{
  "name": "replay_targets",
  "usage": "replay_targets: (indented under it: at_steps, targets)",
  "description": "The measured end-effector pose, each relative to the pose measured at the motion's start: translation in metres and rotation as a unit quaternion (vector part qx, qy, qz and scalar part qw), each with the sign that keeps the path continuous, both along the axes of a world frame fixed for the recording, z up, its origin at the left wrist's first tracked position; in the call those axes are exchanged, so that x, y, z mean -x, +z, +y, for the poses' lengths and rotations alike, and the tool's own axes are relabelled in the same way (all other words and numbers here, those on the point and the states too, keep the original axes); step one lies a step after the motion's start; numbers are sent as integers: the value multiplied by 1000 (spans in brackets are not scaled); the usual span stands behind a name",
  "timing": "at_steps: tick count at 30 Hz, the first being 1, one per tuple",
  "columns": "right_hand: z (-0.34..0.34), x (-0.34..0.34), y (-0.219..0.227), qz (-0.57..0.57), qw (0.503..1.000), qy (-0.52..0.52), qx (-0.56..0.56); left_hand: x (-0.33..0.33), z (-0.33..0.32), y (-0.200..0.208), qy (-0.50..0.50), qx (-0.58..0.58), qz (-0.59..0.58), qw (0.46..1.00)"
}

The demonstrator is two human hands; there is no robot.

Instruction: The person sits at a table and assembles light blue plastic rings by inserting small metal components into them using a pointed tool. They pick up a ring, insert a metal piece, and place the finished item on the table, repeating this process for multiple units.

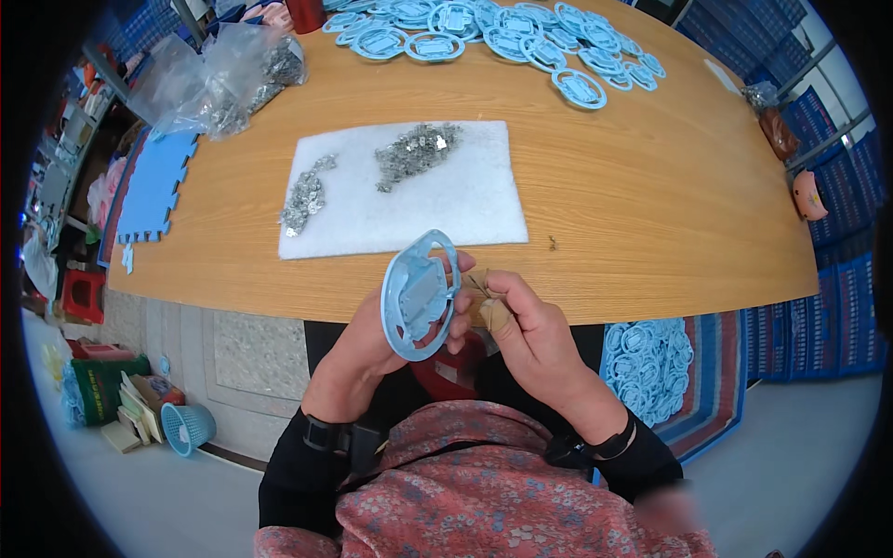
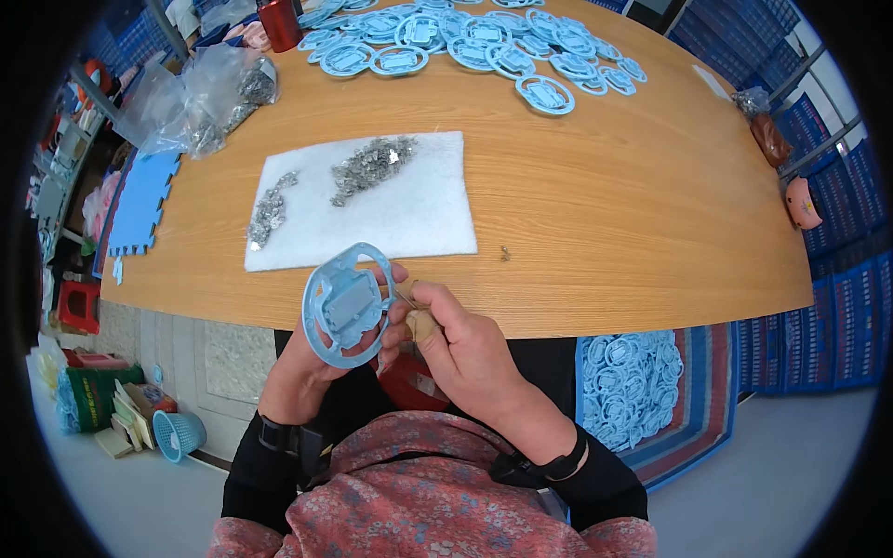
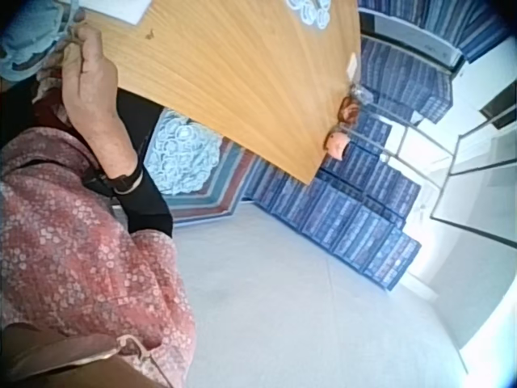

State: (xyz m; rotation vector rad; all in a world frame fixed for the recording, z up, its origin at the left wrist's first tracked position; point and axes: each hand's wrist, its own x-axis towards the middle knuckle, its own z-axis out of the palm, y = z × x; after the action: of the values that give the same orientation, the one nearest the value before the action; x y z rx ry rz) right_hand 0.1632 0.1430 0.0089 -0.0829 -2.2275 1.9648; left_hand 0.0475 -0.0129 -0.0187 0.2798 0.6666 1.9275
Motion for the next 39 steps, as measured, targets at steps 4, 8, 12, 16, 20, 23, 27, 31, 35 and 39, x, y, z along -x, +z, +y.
replay_targets:
  at_steps: [4,8,12,16,20,23,27,31,35,39]
  targets:
    - [-3,5,0,-20,999,12,31,2,-1,-3,-4,7,-15,1000]
    - [-9,6,-5,2,1000,-15,-4,1,0,-2,6,10,25,1000]
    - [-4,6,-2,75,961,-8,-265,4,-2,-4,-20,69,59,996]
    - [-6,6,-16,141,943,-28,-299,-4,6,4,45,185,219,957]
    - [3,-1,-8,152,961,38,-229,2,15,0,80,194,122,970]
    - [1,-10,0,72,991,-50,-106,-3,21,10,101,255,168,947]
    - [10,-14,-10,25,993,-118,19,-18,29,6,124,211,135,960]
    - [42,-18,-8,-55,990,-87,95,-12,21,14,118,221,347,904]
    - [48,-25,5,-118,992,7,40,1,19,47,-21,252,478,841]
    - [57,-17,9,-98,994,-38,-30,3,21,35,26,271,379,884]
